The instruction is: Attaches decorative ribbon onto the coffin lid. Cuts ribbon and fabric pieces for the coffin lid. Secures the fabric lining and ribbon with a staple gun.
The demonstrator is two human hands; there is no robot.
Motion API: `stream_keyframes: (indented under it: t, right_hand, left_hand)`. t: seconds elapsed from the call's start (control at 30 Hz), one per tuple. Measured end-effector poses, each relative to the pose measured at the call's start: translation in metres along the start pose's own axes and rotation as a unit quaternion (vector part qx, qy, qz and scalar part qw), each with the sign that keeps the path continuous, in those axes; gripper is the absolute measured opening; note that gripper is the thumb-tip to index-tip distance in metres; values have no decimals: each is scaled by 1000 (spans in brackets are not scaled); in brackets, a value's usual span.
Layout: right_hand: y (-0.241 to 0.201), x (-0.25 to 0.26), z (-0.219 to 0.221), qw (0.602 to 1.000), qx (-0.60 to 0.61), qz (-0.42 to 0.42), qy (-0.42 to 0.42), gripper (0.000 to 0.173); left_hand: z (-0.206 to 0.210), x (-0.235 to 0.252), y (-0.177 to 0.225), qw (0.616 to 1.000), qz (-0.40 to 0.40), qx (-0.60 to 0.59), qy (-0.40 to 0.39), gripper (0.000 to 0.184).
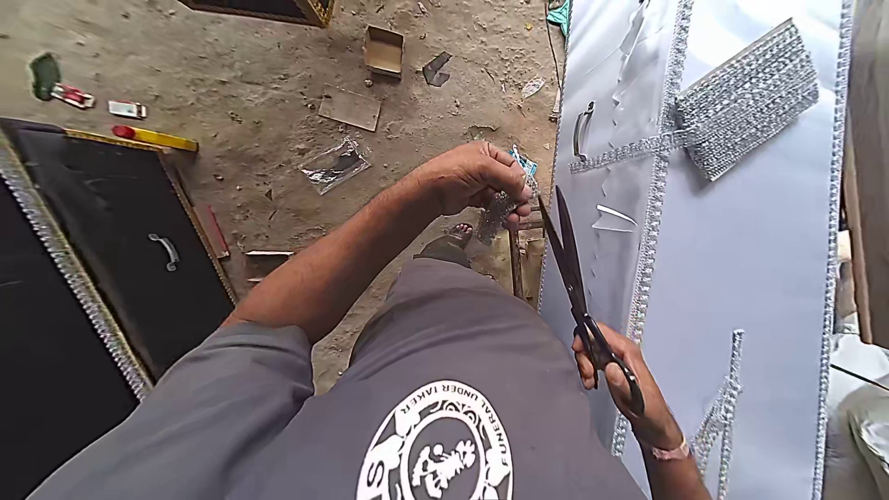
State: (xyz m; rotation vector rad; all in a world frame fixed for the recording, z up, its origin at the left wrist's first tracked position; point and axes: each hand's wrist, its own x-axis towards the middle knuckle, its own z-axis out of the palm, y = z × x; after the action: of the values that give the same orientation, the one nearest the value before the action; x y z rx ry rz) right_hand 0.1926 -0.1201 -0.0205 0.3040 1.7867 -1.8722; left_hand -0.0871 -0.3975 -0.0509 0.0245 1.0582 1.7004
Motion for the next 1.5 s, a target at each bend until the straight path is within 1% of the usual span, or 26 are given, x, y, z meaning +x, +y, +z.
stream_keyframes:
  t: [0.1, 0.17, 0.33, 0.43, 0.57, 0.63, 0.7, 0.83, 1.0, 1.07, 1.13, 1.23, 1.3, 1.4, 1.5]
  right_hand:
    - [5, -32, 2, 999, -37, -4, 16, 67]
    - [11, -53, 2, 998, -55, -6, 33, 68]
    - [32, -94, 0, 990, -111, -31, 83, 70]
    - [44, -111, -4, 985, -135, -47, 93, 72]
    - [56, -130, -9, 986, -123, -45, 98, 72]
    - [60, -137, -12, 987, -121, -47, 96, 72]
    - [66, -143, -16, 986, -123, -50, 97, 72]
    - [70, -153, -22, 986, -127, -47, 93, 71]
    - [72, -153, -29, 986, -126, -54, 93, 72]
    - [72, -152, -31, 987, -116, -51, 95, 73]
    - [70, -151, -30, 989, -96, -29, 106, 72]
    - [64, -151, -26, 992, -46, 15, 114, 65]
    - [61, -155, -24, 992, -19, 26, 119, 57]
    - [62, -163, -16, 989, -16, 9, 147, 40]
    - [74, -171, -5, 982, -18, -19, 188, 33]
  left_hand:
    - [18, 3, 3, 996, 75, -14, -44, 19]
    - [34, 4, 7, 991, 111, -11, -71, 18]
    - [80, 9, 12, 979, 160, 25, -120, 19]
    - [105, 15, 10, 975, 162, 34, -149, 19]
    - [134, 25, -3, 965, 151, 63, -206, 18]
    - [146, 29, -9, 958, 147, 73, -234, 18]
    - [157, 31, -16, 956, 145, 80, -241, 16]
    - [170, 40, -21, 942, 144, 93, -289, 12]
    - [200, 41, -31, 938, 122, 154, -284, 13]
    - [213, 42, -35, 926, 121, 173, -312, 11]
    - [225, 42, -36, 916, 128, 187, -331, 10]
    - [243, 40, -36, 901, 154, 242, -324, 8]
    - [253, 39, -35, 899, 152, 271, -309, 8]
    - [267, 36, -31, 898, 139, 267, -321, 8]
    - [287, 33, -27, 894, 151, 224, -356, 8]
